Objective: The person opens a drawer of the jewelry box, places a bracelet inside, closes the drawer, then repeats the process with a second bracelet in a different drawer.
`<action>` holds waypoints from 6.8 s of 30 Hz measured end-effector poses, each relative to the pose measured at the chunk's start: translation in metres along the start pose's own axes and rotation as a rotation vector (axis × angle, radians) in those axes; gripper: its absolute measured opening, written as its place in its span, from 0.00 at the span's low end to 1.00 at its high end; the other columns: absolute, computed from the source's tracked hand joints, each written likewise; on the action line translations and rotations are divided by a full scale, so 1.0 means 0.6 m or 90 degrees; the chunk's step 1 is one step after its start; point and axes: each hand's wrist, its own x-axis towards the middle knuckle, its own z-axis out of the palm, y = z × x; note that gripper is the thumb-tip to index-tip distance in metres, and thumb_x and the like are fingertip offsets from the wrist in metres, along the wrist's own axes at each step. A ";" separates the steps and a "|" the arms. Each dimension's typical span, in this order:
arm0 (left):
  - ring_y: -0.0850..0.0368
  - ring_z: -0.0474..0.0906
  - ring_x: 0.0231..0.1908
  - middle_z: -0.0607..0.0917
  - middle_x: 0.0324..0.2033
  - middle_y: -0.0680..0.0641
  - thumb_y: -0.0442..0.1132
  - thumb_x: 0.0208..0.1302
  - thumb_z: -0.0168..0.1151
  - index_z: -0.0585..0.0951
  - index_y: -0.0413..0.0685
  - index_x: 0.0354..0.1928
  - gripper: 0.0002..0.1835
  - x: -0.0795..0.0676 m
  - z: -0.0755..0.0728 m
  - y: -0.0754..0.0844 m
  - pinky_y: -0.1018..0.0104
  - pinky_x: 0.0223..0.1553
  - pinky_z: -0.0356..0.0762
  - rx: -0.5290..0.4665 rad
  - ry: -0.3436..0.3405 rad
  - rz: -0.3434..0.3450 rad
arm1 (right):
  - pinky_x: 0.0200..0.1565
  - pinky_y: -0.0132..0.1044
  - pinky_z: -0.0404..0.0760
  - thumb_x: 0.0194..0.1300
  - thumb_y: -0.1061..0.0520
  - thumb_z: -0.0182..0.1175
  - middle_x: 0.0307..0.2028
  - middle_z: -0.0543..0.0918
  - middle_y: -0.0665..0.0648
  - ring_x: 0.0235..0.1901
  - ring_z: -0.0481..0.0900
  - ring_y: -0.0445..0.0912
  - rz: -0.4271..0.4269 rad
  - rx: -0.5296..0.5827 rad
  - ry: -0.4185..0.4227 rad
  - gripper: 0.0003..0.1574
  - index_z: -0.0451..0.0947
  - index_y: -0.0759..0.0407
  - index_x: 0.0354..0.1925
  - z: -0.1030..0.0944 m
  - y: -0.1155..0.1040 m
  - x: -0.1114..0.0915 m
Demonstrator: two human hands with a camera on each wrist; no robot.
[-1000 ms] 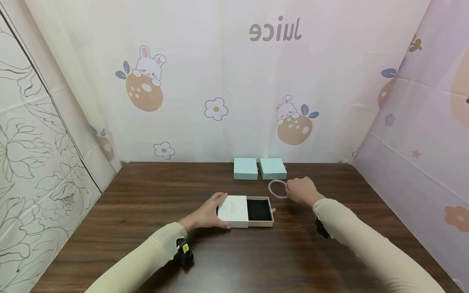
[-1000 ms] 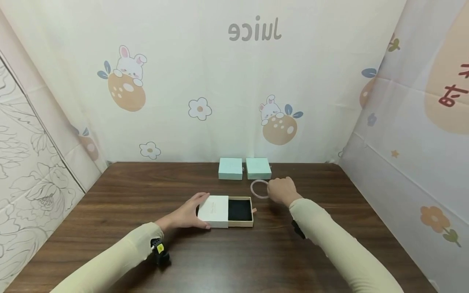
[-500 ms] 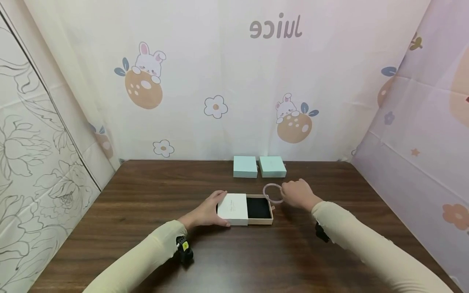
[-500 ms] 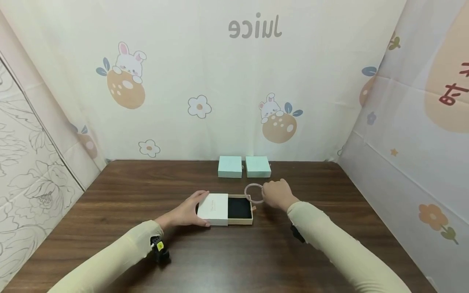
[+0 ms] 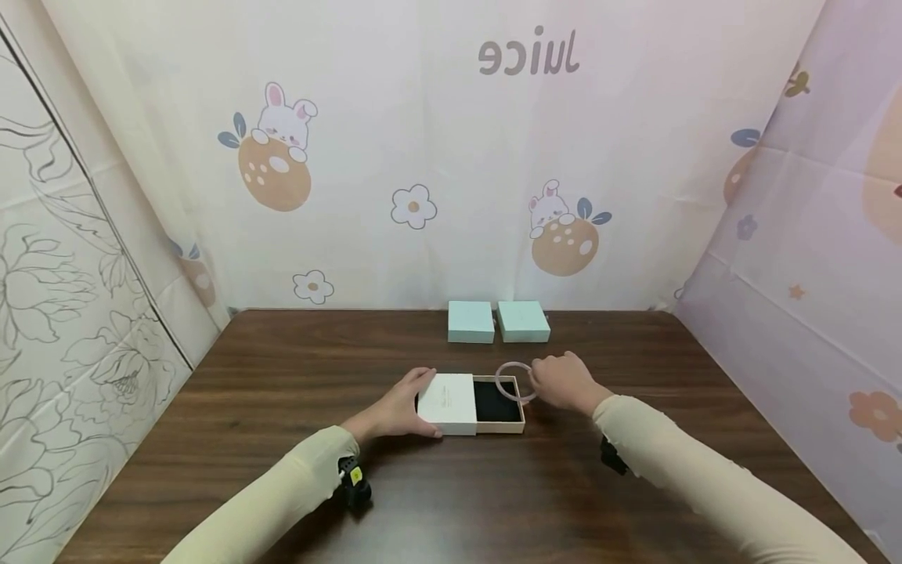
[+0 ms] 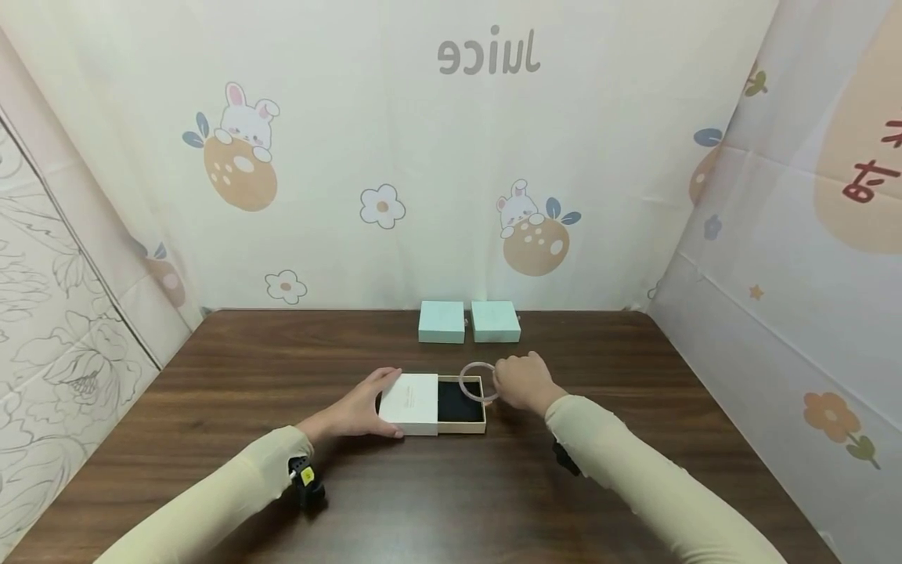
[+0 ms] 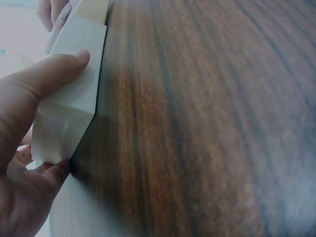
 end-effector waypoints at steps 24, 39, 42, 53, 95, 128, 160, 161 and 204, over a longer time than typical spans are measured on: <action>0.48 0.64 0.60 0.61 0.66 0.39 0.50 0.41 0.79 0.55 0.33 0.71 0.60 -0.002 -0.001 0.002 0.52 0.58 0.64 -0.020 0.007 0.006 | 0.29 0.43 0.69 0.71 0.57 0.47 0.14 0.69 0.50 0.16 0.67 0.44 -0.006 0.025 -0.001 0.21 0.71 0.56 0.20 0.011 -0.042 0.006; 0.49 0.63 0.60 0.61 0.66 0.40 0.50 0.41 0.79 0.55 0.34 0.71 0.59 -0.002 0.000 0.002 0.53 0.59 0.63 -0.014 0.005 0.008 | 0.25 0.40 0.66 0.70 0.57 0.50 0.14 0.68 0.50 0.16 0.67 0.43 -0.047 -0.009 0.028 0.20 0.70 0.55 0.19 0.011 -0.053 0.004; 0.49 0.64 0.60 0.61 0.66 0.40 0.50 0.41 0.79 0.55 0.34 0.71 0.59 -0.001 -0.001 0.002 0.53 0.59 0.63 -0.014 0.005 0.006 | 0.26 0.41 0.67 0.69 0.57 0.51 0.14 0.68 0.50 0.16 0.67 0.43 -0.049 -0.013 0.029 0.19 0.70 0.56 0.19 0.010 -0.053 0.004; 0.49 0.64 0.59 0.61 0.65 0.40 0.50 0.41 0.79 0.55 0.33 0.71 0.60 -0.001 0.000 0.001 0.53 0.58 0.64 -0.017 0.004 0.008 | 0.27 0.42 0.67 0.69 0.56 0.51 0.15 0.70 0.51 0.17 0.69 0.44 -0.044 -0.020 0.015 0.19 0.70 0.56 0.20 0.020 -0.053 0.010; 0.49 0.64 0.59 0.61 0.65 0.40 0.49 0.42 0.79 0.55 0.33 0.71 0.59 -0.003 -0.001 0.002 0.53 0.58 0.63 -0.025 0.005 0.013 | 0.25 0.39 0.64 0.61 0.53 0.59 0.10 0.68 0.50 0.14 0.64 0.43 -0.147 -0.208 0.092 0.23 0.69 0.53 0.11 0.024 -0.072 0.028; 0.48 0.63 0.60 0.60 0.66 0.39 0.49 0.42 0.79 0.55 0.33 0.71 0.59 -0.002 -0.001 0.003 0.52 0.58 0.64 -0.028 0.004 0.008 | 0.25 0.39 0.66 0.75 0.57 0.43 0.19 0.69 0.51 0.18 0.66 0.43 0.016 0.288 -0.108 0.13 0.70 0.56 0.32 0.031 -0.020 -0.021; 0.48 0.62 0.61 0.60 0.66 0.40 0.50 0.42 0.79 0.55 0.33 0.71 0.60 0.001 0.000 0.000 0.52 0.59 0.63 -0.028 0.005 0.003 | 0.28 0.45 0.72 0.74 0.57 0.44 0.19 0.71 0.51 0.21 0.71 0.44 0.026 0.263 -0.052 0.15 0.70 0.55 0.29 0.052 -0.048 -0.015; 0.48 0.62 0.61 0.60 0.66 0.40 0.50 0.42 0.79 0.55 0.33 0.71 0.59 0.000 0.000 0.001 0.52 0.59 0.63 -0.026 0.005 0.004 | 0.28 0.45 0.72 0.74 0.57 0.44 0.19 0.71 0.51 0.21 0.72 0.44 0.026 0.260 -0.053 0.15 0.70 0.55 0.29 0.052 -0.049 -0.015; 0.49 0.64 0.59 0.61 0.65 0.40 0.51 0.41 0.79 0.55 0.33 0.71 0.60 0.001 0.000 -0.001 0.53 0.58 0.64 -0.021 0.008 0.013 | 0.27 0.40 0.72 0.73 0.56 0.46 0.20 0.73 0.50 0.20 0.69 0.43 0.029 0.246 -0.061 0.14 0.75 0.57 0.33 0.058 -0.094 0.010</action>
